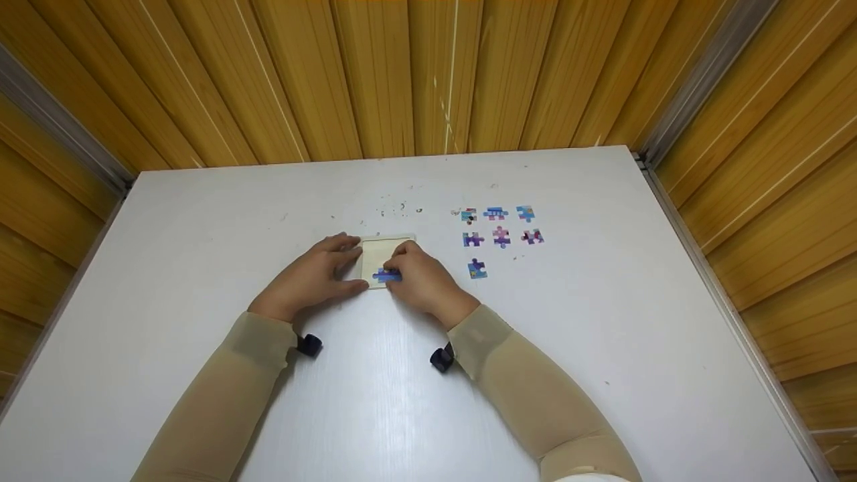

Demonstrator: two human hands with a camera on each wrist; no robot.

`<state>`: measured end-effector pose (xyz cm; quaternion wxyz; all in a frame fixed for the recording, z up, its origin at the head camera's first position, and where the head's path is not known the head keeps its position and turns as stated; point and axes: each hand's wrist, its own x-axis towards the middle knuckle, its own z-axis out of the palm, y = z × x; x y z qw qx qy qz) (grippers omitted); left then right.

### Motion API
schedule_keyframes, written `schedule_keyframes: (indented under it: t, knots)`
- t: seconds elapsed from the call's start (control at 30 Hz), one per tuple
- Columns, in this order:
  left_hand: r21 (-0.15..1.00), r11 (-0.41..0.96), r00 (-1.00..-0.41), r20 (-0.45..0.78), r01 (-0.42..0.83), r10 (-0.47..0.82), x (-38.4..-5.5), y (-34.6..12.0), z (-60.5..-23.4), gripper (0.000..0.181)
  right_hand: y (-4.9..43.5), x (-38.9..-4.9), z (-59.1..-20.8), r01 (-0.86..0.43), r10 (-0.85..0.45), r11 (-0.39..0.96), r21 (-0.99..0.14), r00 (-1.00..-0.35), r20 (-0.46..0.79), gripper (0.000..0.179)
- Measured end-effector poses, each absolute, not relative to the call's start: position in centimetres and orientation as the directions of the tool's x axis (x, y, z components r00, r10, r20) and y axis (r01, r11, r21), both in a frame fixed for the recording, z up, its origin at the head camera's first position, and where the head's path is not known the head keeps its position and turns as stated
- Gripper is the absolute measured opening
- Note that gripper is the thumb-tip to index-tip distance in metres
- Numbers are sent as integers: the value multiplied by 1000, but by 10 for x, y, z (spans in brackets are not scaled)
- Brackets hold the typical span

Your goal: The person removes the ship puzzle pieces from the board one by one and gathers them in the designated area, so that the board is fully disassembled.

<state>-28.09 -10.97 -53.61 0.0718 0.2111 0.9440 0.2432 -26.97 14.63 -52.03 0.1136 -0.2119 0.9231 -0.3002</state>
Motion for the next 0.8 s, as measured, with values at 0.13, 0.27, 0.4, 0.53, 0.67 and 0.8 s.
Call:
schedule_keyframes:
  t: [0.13, 0.27, 0.4, 0.53, 0.67, 0.8]
  knots:
    - [486, 789, -897, -26, 375, 442, -281, -110, -536, 82, 145, -270, -521, -308, -448, 728, -612, -890, -85, 35]
    - [475, 790, -892, -23, 387, 451, -281, -110, -536, 81, 145, -271, -523, -303, -442, 729, -614, -893, -84, 33]
    - [472, 789, -891, -18, 393, 454, -281, -110, -536, 81, 144, -271, -522, -302, -440, 727, -617, -895, -80, 33]
    - [473, 789, -891, -17, 392, 454, -282, -110, -537, 81, 144, -270, -522, -310, -453, 726, -614, -887, -88, 40]
    - [470, 791, -892, -19, 391, 452, -282, -110, -537, 83, 144, -270, -523, -317, -460, 740, -593, -882, -104, 44]
    - [472, 792, -892, -22, 388, 451, -282, -110, -537, 85, 144, -271, -524, -315, -457, 745, -587, -883, -106, 40]
